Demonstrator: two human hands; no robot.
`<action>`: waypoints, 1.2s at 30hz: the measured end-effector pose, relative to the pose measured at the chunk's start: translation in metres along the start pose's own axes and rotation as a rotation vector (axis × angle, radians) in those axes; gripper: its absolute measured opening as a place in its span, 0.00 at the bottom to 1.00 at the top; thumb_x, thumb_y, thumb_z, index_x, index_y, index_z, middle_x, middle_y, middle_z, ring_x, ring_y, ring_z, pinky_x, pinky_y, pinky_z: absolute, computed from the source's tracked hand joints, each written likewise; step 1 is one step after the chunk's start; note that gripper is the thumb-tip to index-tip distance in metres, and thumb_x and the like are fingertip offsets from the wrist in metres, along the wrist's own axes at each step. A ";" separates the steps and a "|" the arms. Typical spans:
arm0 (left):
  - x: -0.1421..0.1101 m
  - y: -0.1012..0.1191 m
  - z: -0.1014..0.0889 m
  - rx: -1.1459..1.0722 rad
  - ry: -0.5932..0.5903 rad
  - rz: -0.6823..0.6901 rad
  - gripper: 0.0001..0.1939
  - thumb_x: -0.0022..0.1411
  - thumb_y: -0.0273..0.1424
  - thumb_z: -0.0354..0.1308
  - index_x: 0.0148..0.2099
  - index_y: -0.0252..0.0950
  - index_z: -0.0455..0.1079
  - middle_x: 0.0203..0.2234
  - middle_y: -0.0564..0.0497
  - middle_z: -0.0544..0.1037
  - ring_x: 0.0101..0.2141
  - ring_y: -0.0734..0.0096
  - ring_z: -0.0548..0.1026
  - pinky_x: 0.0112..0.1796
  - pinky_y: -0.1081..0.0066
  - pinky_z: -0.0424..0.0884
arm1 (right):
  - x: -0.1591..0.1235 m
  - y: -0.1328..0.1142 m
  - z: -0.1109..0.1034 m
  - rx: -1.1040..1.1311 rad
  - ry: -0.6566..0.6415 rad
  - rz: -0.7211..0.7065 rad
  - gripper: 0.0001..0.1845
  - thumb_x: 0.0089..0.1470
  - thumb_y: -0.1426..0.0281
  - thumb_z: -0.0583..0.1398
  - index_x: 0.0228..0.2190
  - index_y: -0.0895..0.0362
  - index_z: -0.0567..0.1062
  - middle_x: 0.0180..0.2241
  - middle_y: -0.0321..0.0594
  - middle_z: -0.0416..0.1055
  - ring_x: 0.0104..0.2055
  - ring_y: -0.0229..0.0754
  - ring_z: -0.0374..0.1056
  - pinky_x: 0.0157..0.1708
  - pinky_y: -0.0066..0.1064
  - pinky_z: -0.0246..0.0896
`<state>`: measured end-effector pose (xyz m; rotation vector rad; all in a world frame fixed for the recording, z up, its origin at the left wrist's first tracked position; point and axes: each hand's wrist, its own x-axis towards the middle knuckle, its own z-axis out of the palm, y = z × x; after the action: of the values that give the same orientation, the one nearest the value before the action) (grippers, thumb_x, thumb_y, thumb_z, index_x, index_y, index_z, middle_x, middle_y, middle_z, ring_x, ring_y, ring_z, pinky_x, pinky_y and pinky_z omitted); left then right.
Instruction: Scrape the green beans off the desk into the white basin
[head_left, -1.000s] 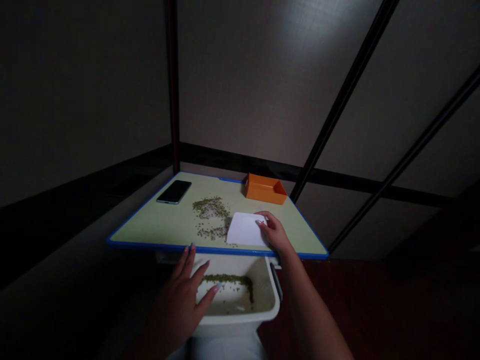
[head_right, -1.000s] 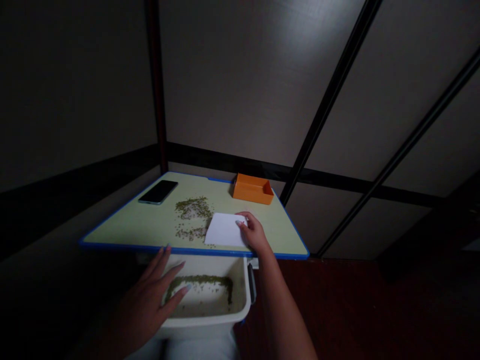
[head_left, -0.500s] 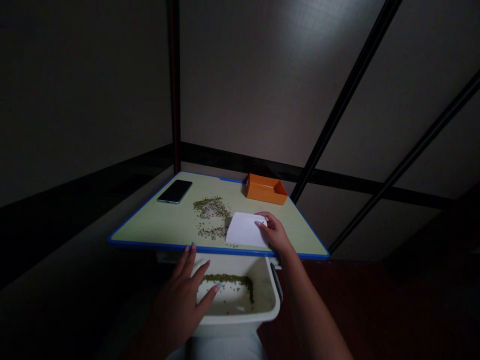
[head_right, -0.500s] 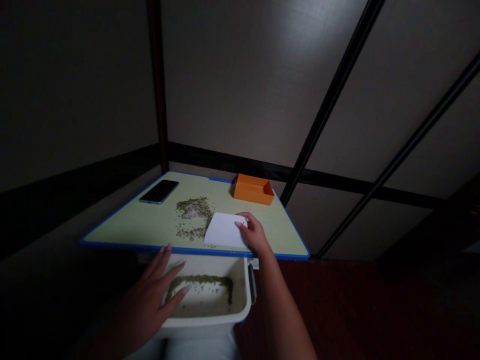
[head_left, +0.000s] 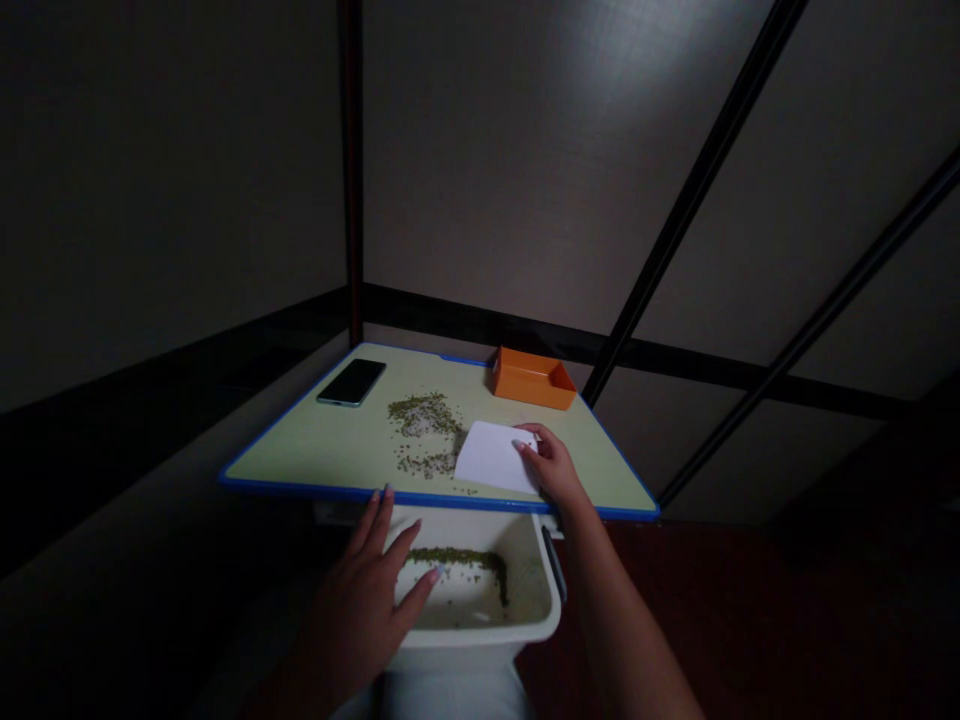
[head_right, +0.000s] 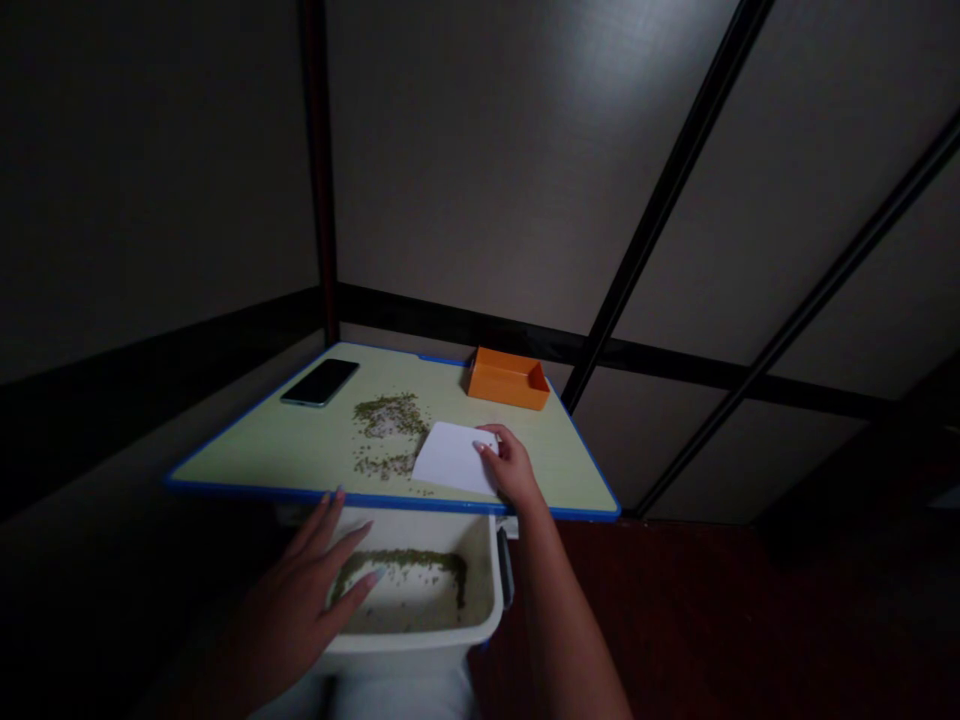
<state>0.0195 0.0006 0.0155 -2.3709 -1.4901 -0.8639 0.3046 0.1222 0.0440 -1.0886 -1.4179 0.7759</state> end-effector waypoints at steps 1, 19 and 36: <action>0.000 0.000 0.000 0.002 0.000 -0.002 0.24 0.60 0.47 0.52 0.51 0.39 0.73 0.62 0.37 0.61 0.61 0.48 0.61 0.51 0.55 0.70 | 0.000 0.001 0.000 0.005 -0.004 0.002 0.18 0.44 0.60 0.64 0.37 0.55 0.74 0.32 0.38 0.71 0.28 0.38 0.64 0.24 0.27 0.57; 0.002 0.001 -0.003 -0.006 -0.036 -0.015 0.23 0.60 0.46 0.52 0.51 0.39 0.73 0.62 0.38 0.62 0.61 0.48 0.60 0.51 0.55 0.70 | -0.002 0.001 -0.001 0.062 -0.087 0.033 0.19 0.46 0.58 0.66 0.39 0.54 0.74 0.30 0.36 0.70 0.27 0.36 0.63 0.23 0.25 0.57; 0.001 0.000 -0.001 -0.030 -0.037 -0.029 0.23 0.59 0.46 0.53 0.51 0.39 0.73 0.63 0.40 0.60 0.62 0.47 0.60 0.53 0.55 0.69 | -0.001 0.002 -0.004 0.017 -0.057 -0.018 0.18 0.46 0.59 0.65 0.39 0.54 0.75 0.35 0.38 0.72 0.30 0.38 0.64 0.25 0.26 0.57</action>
<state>0.0195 0.0004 0.0171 -2.4052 -1.5395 -0.8592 0.3085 0.1218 0.0420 -1.0468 -1.4650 0.8100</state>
